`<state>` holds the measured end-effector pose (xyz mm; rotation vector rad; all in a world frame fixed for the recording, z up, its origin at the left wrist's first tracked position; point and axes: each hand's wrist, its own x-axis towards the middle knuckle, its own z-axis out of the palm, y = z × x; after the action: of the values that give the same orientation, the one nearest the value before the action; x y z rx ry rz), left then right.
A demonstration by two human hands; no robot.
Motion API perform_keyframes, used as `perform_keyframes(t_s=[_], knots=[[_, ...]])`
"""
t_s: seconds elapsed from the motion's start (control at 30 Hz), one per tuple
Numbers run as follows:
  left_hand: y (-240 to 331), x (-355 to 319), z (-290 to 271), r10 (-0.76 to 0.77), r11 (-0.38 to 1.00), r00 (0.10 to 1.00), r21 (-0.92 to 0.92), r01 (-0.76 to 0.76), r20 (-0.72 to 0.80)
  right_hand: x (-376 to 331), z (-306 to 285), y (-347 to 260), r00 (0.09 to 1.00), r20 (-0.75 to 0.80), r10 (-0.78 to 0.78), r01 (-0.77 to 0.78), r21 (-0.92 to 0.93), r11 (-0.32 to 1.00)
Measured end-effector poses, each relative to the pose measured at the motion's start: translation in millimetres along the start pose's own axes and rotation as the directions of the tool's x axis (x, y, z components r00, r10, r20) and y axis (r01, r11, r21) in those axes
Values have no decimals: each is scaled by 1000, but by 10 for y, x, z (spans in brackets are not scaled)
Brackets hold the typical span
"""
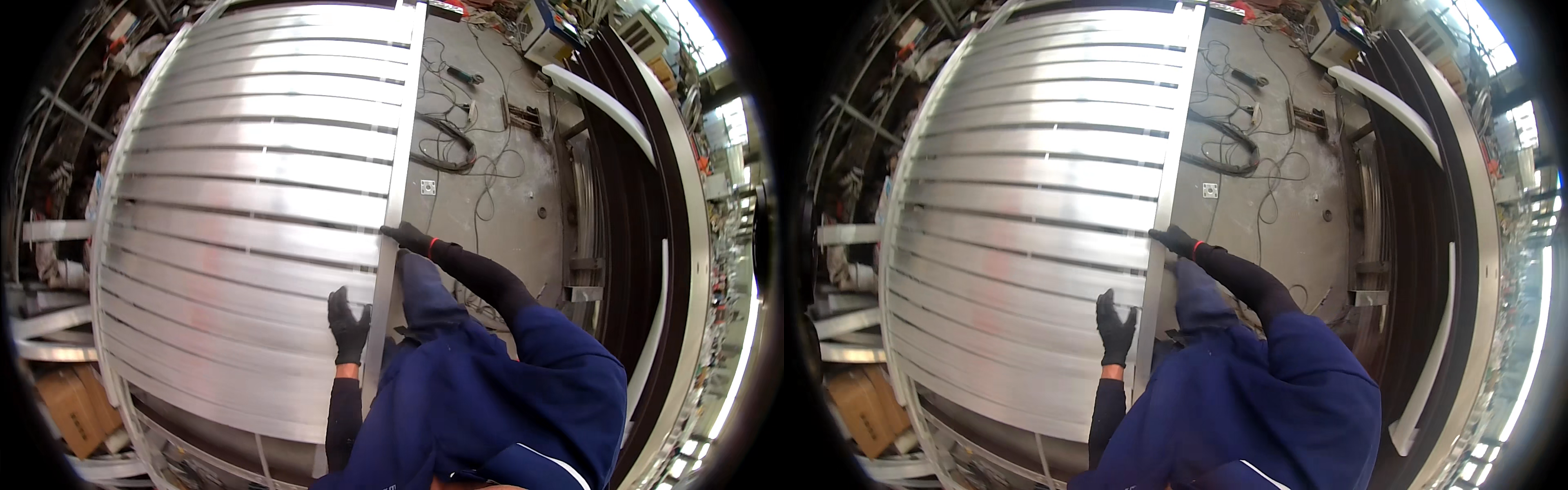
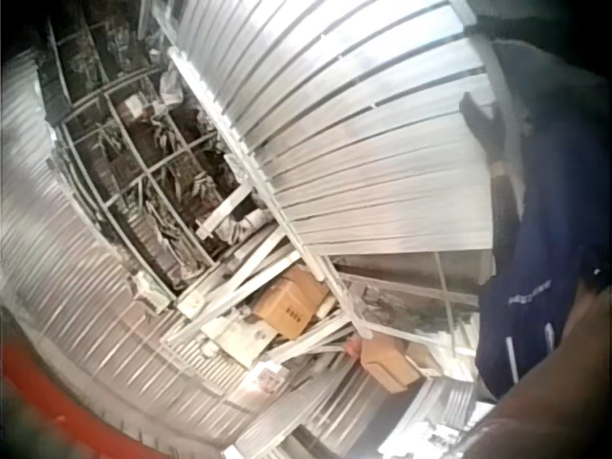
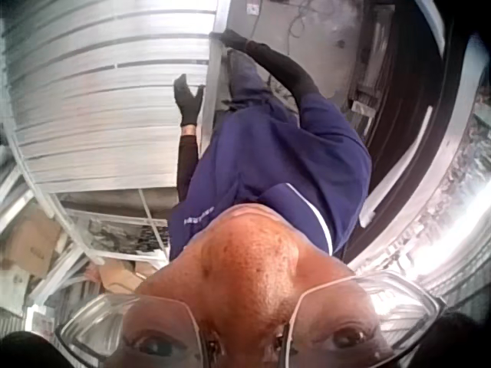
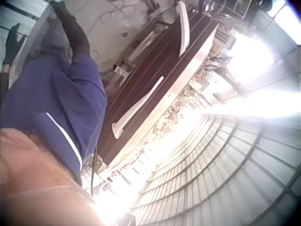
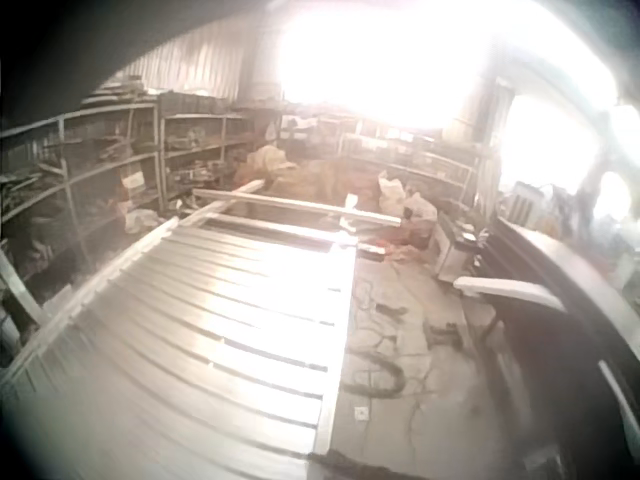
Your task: The person assembles a large white metal frame structure by hand in a workshop. They pick up long metal bars and a large slatted panel, aligning and fitting the bars into the frame's slots. The person repeatedly adjusts the components to ensure they fit securely.
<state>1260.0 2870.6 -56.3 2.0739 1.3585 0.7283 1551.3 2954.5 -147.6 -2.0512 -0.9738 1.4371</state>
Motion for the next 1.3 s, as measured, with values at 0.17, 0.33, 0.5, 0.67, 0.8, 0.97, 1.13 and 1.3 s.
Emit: perform_keyframes(t_s=[0.17, 0.33, 0.5, 0.67, 0.8, 0.97, 1.13, 1.3], knots=[[585, 1241, 765, 60, 980, 983, 179, -91, 173, 543, -764, -285, 914, 383, -134, 178, -83, 981], [947, 2220, 1734, -8, 925, 996, 378, -25, 84, 1191, -1525, -502, 741, 663, -105, 201, -70, 977], [1293, 3224, 2136, -262, 878, 960, 437, 194, 100, 1768, -2270, -823, 912, 409, -42, 68, -49, 996], [1298, 3593, 2279, -335, 845, 942, 449, 290, 23, 2599, -3101, -1321, 919, 393, -4, 43, -90, 995], [1293, 3709, 2391, -366, 832, 930, 432, 349, -47, 3352, -3859, -1566, 796, 554, -243, 418, -213, 883], [1295, 3856, 2397, -387, 827, 918, 406, 388, -88, 4163, -5125, -2210, 804, 561, -198, 316, -122, 941], [1228, 3854, 2574, -338, 813, 922, 434, 387, -189, 5471, -6201, -2738, 301, 571, -764, 857, -514, -47], [1551, 4038, 2628, -754, 474, 618, 467, 747, -222, 6190, -6273, -3395, 625, 417, -660, 708, -658, 255]])
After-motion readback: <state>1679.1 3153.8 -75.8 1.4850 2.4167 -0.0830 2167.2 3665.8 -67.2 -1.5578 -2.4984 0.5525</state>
